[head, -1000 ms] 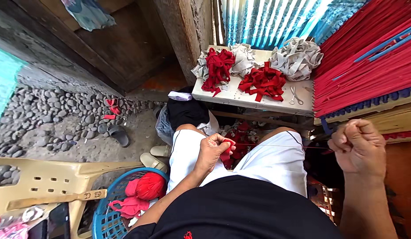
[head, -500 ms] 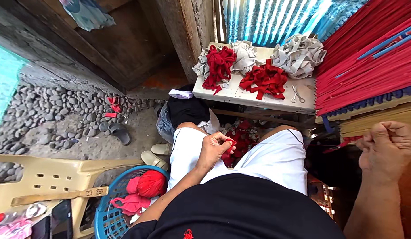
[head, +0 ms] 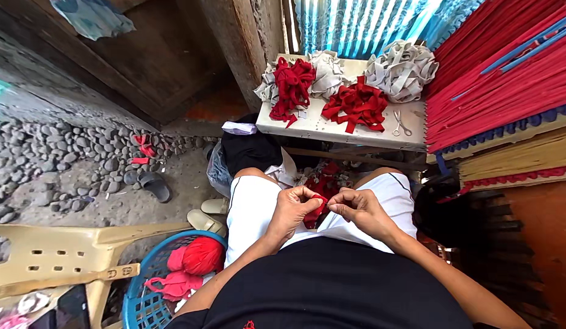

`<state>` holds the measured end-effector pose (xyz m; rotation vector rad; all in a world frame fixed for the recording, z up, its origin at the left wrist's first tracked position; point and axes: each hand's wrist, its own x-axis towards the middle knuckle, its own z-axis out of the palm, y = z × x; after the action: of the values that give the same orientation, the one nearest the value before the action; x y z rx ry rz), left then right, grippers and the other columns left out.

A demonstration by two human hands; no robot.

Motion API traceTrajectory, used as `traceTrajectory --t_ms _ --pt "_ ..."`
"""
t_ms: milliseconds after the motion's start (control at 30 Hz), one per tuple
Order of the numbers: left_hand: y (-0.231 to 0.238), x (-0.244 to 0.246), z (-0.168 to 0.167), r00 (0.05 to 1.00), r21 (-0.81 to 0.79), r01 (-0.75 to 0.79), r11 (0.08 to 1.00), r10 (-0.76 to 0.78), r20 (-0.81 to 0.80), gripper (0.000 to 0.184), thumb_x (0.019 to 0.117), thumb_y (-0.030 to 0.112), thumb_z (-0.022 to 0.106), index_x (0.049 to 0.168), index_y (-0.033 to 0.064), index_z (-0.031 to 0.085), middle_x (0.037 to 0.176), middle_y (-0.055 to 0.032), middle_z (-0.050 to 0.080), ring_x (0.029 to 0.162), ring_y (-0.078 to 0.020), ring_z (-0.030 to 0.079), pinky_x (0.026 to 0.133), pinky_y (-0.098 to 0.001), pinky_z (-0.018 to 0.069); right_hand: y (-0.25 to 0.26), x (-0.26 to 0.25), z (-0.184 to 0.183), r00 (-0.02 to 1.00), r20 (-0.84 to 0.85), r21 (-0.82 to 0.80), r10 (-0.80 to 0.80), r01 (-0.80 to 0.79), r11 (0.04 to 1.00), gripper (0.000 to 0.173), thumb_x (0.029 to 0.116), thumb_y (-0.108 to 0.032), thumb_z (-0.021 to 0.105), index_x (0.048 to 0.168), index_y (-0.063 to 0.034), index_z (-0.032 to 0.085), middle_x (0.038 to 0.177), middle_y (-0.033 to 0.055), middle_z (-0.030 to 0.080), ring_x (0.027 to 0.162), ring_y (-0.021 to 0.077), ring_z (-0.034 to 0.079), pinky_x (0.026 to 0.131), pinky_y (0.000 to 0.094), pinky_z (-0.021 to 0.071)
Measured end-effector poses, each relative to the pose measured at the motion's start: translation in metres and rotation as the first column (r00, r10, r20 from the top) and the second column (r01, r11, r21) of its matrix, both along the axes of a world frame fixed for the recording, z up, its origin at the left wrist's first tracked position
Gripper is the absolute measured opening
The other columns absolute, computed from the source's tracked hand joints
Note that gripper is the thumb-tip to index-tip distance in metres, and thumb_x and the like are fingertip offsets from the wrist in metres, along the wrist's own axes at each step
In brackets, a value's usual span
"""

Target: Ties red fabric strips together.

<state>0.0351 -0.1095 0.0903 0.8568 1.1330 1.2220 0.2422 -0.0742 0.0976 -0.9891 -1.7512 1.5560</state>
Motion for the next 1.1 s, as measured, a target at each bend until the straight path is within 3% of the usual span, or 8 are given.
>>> traceTrajectory --t_ms 367,733,967,1100 --pt "-0.001 0.002 0.001 0.998 0.006 0.012 1.000 -0.013 0.064 0.008 0.0836 -0.012 0.072 0.087 -0.0044 0.070 0.079 -0.0122 0.072 0.070 -0.0148 0.069 0.069 -0.0300 0.0610 -0.003 0.003 0.001 1.000 -0.016 -0.013 -0.021 0.020 1.000 0.012 0.0974 -0.008 0.065 0.100 -0.0022 0.076 0.088 0.0019 0.069 0.068 0.0050 0.060 0.061 0.0200 0.0510" --pt "-0.001 0.002 0.000 0.999 0.081 0.030 0.996 -0.027 -0.040 0.010 0.0836 -0.009 0.074 0.091 -0.0033 0.072 0.085 -0.0119 0.073 0.075 -0.0152 0.070 0.072 -0.0303 0.0613 -0.004 0.004 0.001 0.999 -0.016 -0.014 -0.032 0.032 0.999 0.013 0.0975 -0.007 0.065 0.101 -0.0026 0.076 0.088 0.0025 0.069 0.066 0.0050 0.059 0.059 0.0199 0.0502" --pt "-0.004 0.003 -0.004 0.983 0.316 0.075 0.946 -0.018 -0.181 0.012 0.0840 -0.007 0.074 0.095 -0.0015 0.074 0.095 -0.0092 0.075 0.084 -0.0149 0.073 0.079 -0.0312 0.0632 -0.006 0.002 -0.001 0.997 0.012 0.011 -0.076 0.076 0.997 0.013 0.0978 -0.007 0.063 0.101 -0.0029 0.075 0.086 0.0015 0.068 0.065 0.0041 0.058 0.058 0.0188 0.0488" --pt "-0.002 0.002 -0.014 0.905 0.531 0.152 0.834 0.098 -0.413 0.007 0.0857 -0.002 0.071 0.092 -0.0004 0.076 0.097 -0.0076 0.075 0.087 -0.0130 0.072 0.079 -0.0304 0.0625 -0.008 -0.001 -0.003 0.994 0.012 0.004 -0.108 0.108 0.994 0.013 0.0985 -0.007 0.062 0.101 -0.0028 0.074 0.088 0.0018 0.068 0.066 0.0043 0.059 0.059 0.0191 0.0491"
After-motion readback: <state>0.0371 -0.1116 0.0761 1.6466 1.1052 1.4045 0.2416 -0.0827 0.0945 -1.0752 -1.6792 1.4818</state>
